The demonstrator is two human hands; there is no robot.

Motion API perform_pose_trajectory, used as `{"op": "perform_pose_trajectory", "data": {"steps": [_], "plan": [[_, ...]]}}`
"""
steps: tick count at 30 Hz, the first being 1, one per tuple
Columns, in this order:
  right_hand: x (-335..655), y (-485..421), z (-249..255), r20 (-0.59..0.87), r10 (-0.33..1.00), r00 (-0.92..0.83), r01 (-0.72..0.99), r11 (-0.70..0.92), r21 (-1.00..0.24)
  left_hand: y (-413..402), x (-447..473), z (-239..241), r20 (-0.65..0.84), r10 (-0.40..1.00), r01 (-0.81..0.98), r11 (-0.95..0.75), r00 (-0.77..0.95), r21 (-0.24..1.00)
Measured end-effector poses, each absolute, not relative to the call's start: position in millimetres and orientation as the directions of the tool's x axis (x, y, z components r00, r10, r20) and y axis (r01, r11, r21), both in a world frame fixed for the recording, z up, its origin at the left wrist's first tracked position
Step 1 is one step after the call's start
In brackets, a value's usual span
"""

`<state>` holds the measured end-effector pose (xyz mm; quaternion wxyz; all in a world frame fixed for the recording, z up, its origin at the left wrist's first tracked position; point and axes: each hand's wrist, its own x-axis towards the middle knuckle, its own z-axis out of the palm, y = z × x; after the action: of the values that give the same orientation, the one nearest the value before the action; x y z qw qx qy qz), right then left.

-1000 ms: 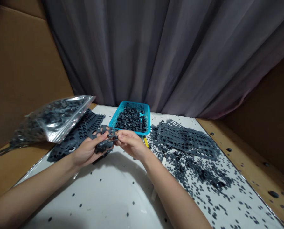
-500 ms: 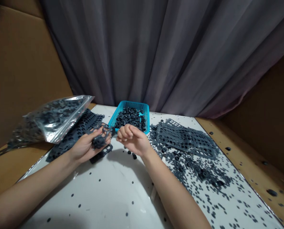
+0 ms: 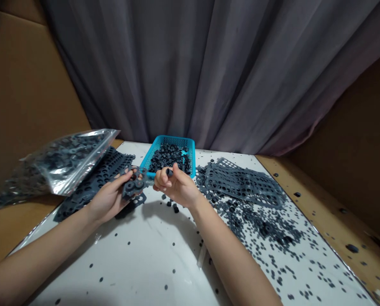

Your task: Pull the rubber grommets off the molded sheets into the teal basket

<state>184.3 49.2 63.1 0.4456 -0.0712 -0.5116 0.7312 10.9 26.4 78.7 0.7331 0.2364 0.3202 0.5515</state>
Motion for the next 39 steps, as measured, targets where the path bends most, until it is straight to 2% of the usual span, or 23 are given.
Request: {"op": "perform_pose_trajectory", "data": {"steps": [6, 12, 15, 18, 20, 22, 23, 25, 26, 28, 30, 31, 33, 35, 36, 38, 39], "plan": [[184, 48, 63, 0.28, 0.762, -0.584, -0.599, -0.172, -0.782, 24, 11, 83, -0.276, 0.951, -0.64, 0.299, 0.14, 0.708], [184, 46, 64, 0.207, 0.805, -0.556, -0.613, -0.229, -0.756, 28, 10, 76, -0.281, 0.95, -0.55, 0.31, 0.139, 0.775], [181, 47, 63, 0.199, 0.819, -0.538, -0.606, -0.213, -0.766, 28, 9, 73, -0.254, 0.957, -0.523, 0.29, 0.141, 0.801], [187, 50, 67, 0.188, 0.844, -0.502, -0.51, -0.114, -0.852, 27, 8, 71, -0.235, 0.959, -0.51, 0.284, 0.161, 0.812], [202, 53, 74, 0.182, 0.855, -0.486, -0.305, 0.03, -0.952, 26, 7, 71, -0.208, 0.957, -0.506, 0.284, 0.201, 0.815], [225, 56, 84, 0.137, 0.874, -0.467, 0.106, 0.209, -0.972, 25, 6, 71, -0.17, 0.956, -0.497, 0.272, 0.241, 0.824], [239, 57, 87, 0.117, 0.902, -0.415, 0.351, 0.277, -0.894, 24, 6, 72, -0.157, 0.955, -0.485, 0.266, 0.253, 0.833], [266, 62, 90, 0.061, 0.954, -0.293, 0.748, 0.268, -0.607, 23, 7, 73, -0.133, 0.957, -0.457, 0.243, 0.259, 0.856], [278, 64, 89, 0.016, 0.968, -0.251, 0.85, 0.229, -0.474, 23, 8, 73, -0.117, 0.958, -0.436, 0.225, 0.26, 0.872], [296, 68, 85, -0.086, 0.985, -0.148, 0.945, 0.115, -0.307, 22, 8, 73, -0.069, 0.961, -0.38, 0.171, 0.267, 0.909], [303, 69, 82, -0.146, 0.988, -0.051, 0.972, 0.015, -0.236, 22, 8, 70, -0.01, 0.961, -0.319, 0.102, 0.277, 0.942], [303, 67, 83, -0.131, 0.991, -0.019, 0.976, -0.01, -0.217, 22, 8, 68, 0.012, 0.96, -0.291, 0.073, 0.28, 0.954], [293, 58, 92, -0.003, 0.999, -0.037, 0.978, 0.035, -0.206, 22, 7, 64, 0.037, 0.958, -0.25, 0.037, 0.285, 0.968], [273, 44, 106, 0.208, 0.962, -0.179, 0.945, 0.227, -0.235, 22, 6, 61, 0.04, 0.957, -0.215, 0.024, 0.289, 0.976], [261, 37, 113, 0.298, 0.906, -0.301, 0.885, 0.382, -0.268, 22, 5, 60, 0.039, 0.956, -0.203, 0.022, 0.29, 0.979], [236, 23, 122, 0.37, 0.759, -0.535, 0.701, 0.644, -0.307, 22, 5, 60, 0.04, 0.954, -0.2, 0.021, 0.298, 0.98], [225, 18, 123, 0.381, 0.704, -0.6, 0.647, 0.706, -0.288, 21, 6, 61, 0.036, 0.95, -0.208, 0.03, 0.309, 0.978]]}}
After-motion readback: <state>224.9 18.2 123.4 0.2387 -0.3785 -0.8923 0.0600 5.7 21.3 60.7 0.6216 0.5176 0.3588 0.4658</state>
